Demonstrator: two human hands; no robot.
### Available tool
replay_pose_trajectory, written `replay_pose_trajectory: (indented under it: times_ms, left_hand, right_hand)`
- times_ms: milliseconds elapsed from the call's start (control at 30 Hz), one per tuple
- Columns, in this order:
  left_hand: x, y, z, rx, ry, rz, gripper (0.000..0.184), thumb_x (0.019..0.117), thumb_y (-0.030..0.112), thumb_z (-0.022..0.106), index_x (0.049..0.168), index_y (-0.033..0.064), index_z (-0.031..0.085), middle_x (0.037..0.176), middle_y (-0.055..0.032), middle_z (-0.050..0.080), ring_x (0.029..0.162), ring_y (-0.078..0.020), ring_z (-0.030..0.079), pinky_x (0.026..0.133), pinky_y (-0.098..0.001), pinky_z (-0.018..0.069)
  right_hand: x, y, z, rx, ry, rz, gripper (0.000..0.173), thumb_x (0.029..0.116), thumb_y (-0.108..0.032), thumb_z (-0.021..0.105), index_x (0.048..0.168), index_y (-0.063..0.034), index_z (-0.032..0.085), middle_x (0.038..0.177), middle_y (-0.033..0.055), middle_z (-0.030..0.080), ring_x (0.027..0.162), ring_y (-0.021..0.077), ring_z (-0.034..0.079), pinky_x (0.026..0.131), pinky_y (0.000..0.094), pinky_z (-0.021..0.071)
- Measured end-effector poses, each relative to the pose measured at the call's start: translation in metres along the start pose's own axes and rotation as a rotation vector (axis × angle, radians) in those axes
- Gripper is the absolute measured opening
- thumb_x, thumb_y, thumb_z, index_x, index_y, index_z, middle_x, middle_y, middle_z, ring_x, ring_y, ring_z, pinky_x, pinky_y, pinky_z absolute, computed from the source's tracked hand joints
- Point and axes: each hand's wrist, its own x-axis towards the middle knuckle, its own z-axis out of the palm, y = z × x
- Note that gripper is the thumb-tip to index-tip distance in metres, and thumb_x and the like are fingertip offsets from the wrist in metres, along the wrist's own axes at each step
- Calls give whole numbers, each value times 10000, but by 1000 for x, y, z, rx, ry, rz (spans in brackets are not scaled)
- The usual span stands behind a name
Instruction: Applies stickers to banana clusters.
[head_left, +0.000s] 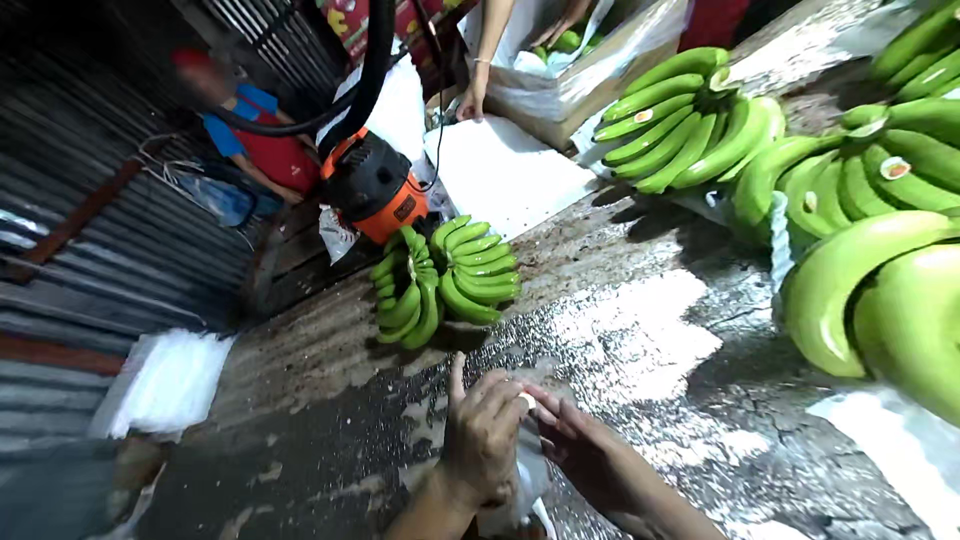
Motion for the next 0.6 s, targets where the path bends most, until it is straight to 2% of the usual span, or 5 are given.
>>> replay_pose_trajectory:
  times_ms: [100, 200, 300, 433, 600]
  left_hand:
    - [37, -35, 10, -272, -63, -71, 153, 964, 175, 657, 875, 93, 751, 1144, -96, 760, 1259, -257, 640, 1192, -533, 351]
    - [107, -97, 17, -305, -241, -401, 145, 950, 93, 657, 964, -28, 736, 1273, -202, 646, 1291, -336, 545, 1128, -484, 410]
    - [166, -172, 51, 4, -451, -604, 225, 1016, 124, 593, 1135, -27, 710, 1249, -214, 654, 1270, -351, 570, 1118, -481, 431]
    - [204, -235, 114, 285, -744, -599, 313, 1077, 178, 492, 1260, -12, 658, 1342, -202, 630, 1346, -342, 536, 1166, -516, 368]
    - [213, -264, 179, 424, -970, -434, 292, 1056, 134, 492, 1246, 7, 674, 1342, -178, 648, 1341, -327, 544, 1165, -544, 329]
  right_hand:
    - [37, -35, -13, 37, 336, -153, 546, 1104, -454, 247, 1210, -88, 638, 993, -13, 740, 914, 81, 700, 813, 275, 584]
    - [79, -88, -44, 232, 584, -490, 246, 1095, -97, 382, 1191, -46, 602, 953, 4, 741, 818, 94, 726, 735, 261, 625]
    - [101, -96, -54, 202, 536, -567, 411, 939, 130, 480, 1304, -50, 538, 954, 14, 717, 729, 123, 720, 657, 278, 637]
    - [119, -64, -67, 177, 424, -397, 488, 830, 170, 543, 1271, -29, 602, 1049, 47, 729, 786, 146, 730, 694, 322, 647]
    - [134, -51, -93, 28, 501, -252, 271, 948, 2, 531, 1137, -30, 722, 1042, -12, 750, 826, 36, 680, 754, 207, 572]
